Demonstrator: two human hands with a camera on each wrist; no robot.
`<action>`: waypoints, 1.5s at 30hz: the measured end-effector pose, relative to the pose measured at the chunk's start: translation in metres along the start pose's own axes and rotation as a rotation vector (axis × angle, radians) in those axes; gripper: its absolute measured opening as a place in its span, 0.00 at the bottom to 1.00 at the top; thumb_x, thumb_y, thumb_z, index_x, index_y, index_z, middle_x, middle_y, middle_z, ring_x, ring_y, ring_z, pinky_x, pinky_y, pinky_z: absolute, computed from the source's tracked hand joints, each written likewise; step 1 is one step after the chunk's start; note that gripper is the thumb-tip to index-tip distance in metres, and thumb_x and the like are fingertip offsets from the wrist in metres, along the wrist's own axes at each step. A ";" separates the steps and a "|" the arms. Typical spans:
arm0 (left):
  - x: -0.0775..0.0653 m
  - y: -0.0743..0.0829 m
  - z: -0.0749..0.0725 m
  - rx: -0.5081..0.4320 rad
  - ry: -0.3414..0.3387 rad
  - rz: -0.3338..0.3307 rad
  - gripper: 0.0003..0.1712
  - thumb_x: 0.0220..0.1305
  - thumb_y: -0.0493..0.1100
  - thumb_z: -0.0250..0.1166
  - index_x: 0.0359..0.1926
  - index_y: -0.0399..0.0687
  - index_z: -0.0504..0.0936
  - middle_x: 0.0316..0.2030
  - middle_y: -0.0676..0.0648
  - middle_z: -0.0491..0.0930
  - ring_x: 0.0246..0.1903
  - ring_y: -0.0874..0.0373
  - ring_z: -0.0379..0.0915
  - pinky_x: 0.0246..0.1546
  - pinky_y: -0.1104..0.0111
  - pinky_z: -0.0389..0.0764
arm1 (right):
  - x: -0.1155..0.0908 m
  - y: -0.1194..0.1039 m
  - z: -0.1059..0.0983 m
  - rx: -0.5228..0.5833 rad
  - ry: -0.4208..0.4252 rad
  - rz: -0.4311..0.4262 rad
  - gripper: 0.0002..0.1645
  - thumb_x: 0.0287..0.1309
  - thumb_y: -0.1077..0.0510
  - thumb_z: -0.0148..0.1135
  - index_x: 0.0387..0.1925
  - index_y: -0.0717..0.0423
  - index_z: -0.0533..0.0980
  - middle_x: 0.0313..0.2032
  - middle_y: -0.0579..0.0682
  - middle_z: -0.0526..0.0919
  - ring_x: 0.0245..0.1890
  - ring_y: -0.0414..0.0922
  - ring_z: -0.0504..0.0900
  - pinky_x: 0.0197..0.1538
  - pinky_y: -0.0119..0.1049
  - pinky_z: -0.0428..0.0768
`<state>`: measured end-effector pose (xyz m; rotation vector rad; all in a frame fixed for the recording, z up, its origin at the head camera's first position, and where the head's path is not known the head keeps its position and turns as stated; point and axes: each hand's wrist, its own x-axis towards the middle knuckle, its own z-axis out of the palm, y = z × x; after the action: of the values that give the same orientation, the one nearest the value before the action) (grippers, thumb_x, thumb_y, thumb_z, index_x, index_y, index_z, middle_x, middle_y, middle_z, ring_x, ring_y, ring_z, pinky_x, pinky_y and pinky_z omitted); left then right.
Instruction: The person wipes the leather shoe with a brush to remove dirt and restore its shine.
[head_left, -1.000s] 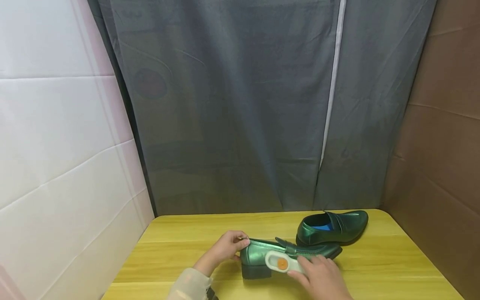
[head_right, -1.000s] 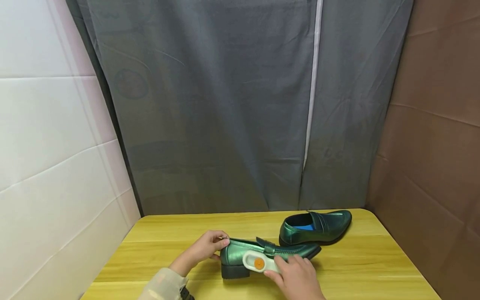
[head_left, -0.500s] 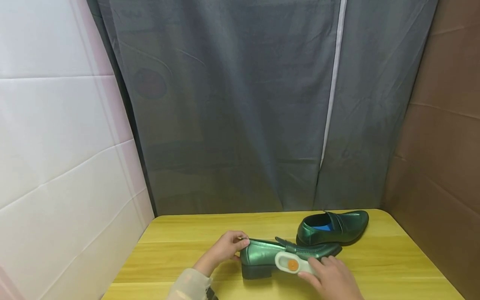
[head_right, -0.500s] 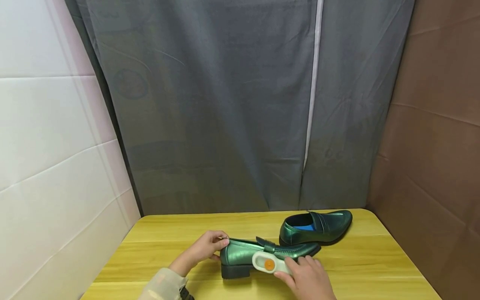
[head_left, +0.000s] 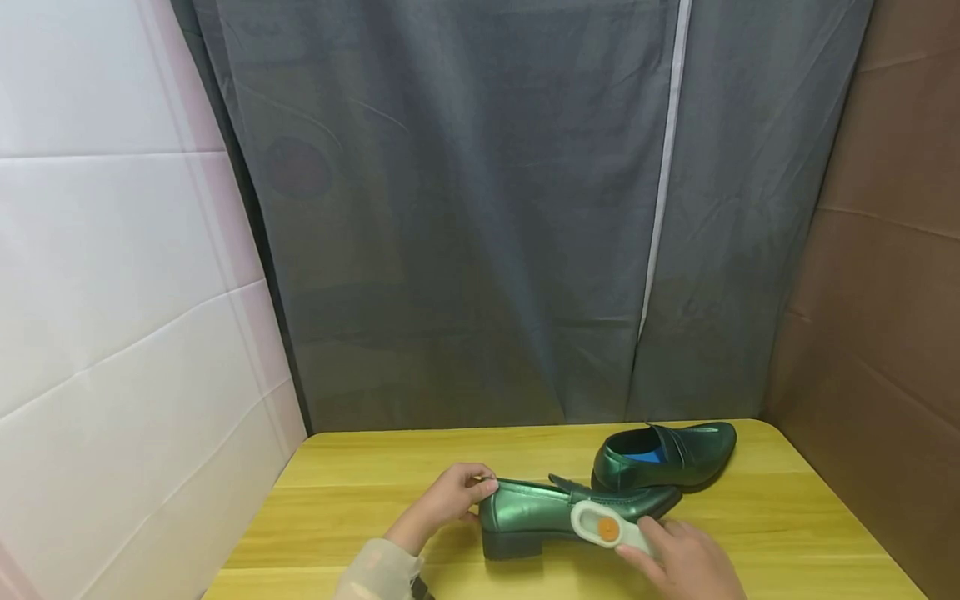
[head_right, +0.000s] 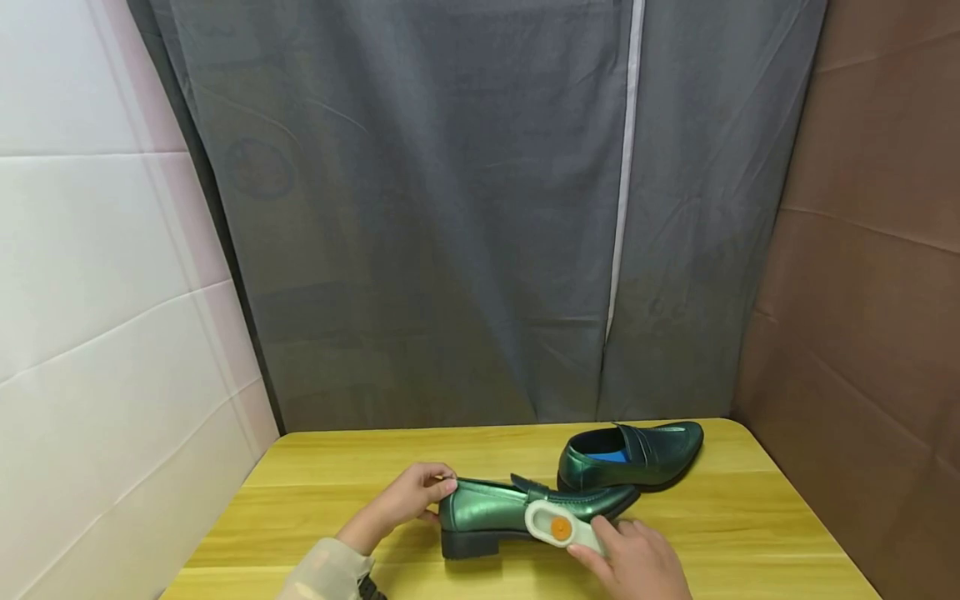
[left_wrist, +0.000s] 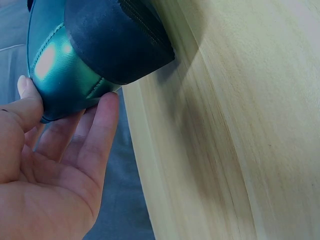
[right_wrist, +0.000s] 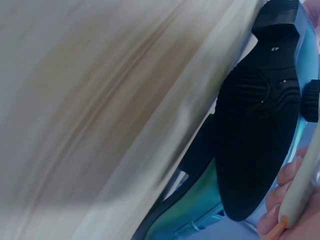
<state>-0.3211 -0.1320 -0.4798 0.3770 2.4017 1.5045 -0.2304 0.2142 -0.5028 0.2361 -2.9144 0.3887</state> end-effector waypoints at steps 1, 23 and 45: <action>0.000 0.000 0.000 0.001 0.001 0.002 0.13 0.73 0.44 0.61 0.48 0.39 0.82 0.38 0.45 0.83 0.38 0.55 0.79 0.35 0.49 0.87 | 0.000 0.001 0.000 0.002 -0.003 0.003 0.27 0.56 0.22 0.58 0.34 0.38 0.75 0.21 0.38 0.67 0.23 0.39 0.63 0.29 0.33 0.62; -0.004 0.001 -0.002 -0.020 0.008 0.005 0.14 0.73 0.44 0.62 0.48 0.37 0.82 0.39 0.44 0.84 0.36 0.56 0.81 0.37 0.49 0.87 | -0.007 0.044 -0.012 0.173 -0.110 0.156 0.28 0.65 0.26 0.53 0.39 0.44 0.74 0.19 0.44 0.67 0.21 0.43 0.66 0.26 0.38 0.62; -0.005 0.002 0.004 0.017 0.006 0.066 0.11 0.71 0.39 0.64 0.47 0.36 0.84 0.41 0.42 0.84 0.38 0.56 0.80 0.36 0.47 0.87 | -0.013 0.086 -0.023 0.137 -0.116 0.247 0.31 0.71 0.26 0.42 0.43 0.48 0.70 0.20 0.48 0.71 0.22 0.45 0.72 0.24 0.40 0.64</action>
<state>-0.3149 -0.1303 -0.4794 0.4594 2.4307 1.5157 -0.2296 0.3038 -0.5049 -0.0876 -3.0428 0.6346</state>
